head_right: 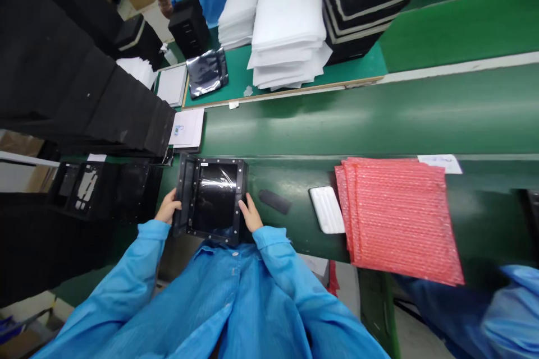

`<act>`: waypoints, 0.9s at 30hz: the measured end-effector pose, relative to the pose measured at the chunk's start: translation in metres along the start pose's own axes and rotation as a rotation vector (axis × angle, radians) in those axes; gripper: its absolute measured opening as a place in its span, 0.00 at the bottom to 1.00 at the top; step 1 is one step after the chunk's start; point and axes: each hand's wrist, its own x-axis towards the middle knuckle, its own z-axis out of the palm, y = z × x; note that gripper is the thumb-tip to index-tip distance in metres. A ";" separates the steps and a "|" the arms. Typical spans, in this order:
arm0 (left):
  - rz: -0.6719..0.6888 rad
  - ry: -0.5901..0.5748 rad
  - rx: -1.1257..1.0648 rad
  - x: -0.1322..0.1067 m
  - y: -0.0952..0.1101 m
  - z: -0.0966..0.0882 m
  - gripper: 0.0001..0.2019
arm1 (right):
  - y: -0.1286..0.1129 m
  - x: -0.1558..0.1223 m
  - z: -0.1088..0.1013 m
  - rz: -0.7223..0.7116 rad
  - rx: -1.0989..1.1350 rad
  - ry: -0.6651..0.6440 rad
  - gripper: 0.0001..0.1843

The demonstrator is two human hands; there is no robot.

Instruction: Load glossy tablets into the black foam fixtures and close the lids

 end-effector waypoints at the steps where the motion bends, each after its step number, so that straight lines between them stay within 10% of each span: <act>1: -0.015 0.016 0.014 0.007 -0.004 0.005 0.20 | 0.002 0.002 0.009 0.052 0.070 0.012 0.46; 9: -0.021 -0.036 0.002 0.011 -0.006 0.015 0.12 | 0.008 0.017 0.036 0.122 0.252 0.060 0.47; 17: -0.066 -0.060 -0.047 0.023 -0.013 0.010 0.16 | -0.004 0.025 0.020 0.078 0.239 0.067 0.45; 27: -0.106 -0.079 -0.078 0.024 -0.018 0.011 0.20 | -0.047 0.001 0.007 -0.077 -0.152 0.066 0.45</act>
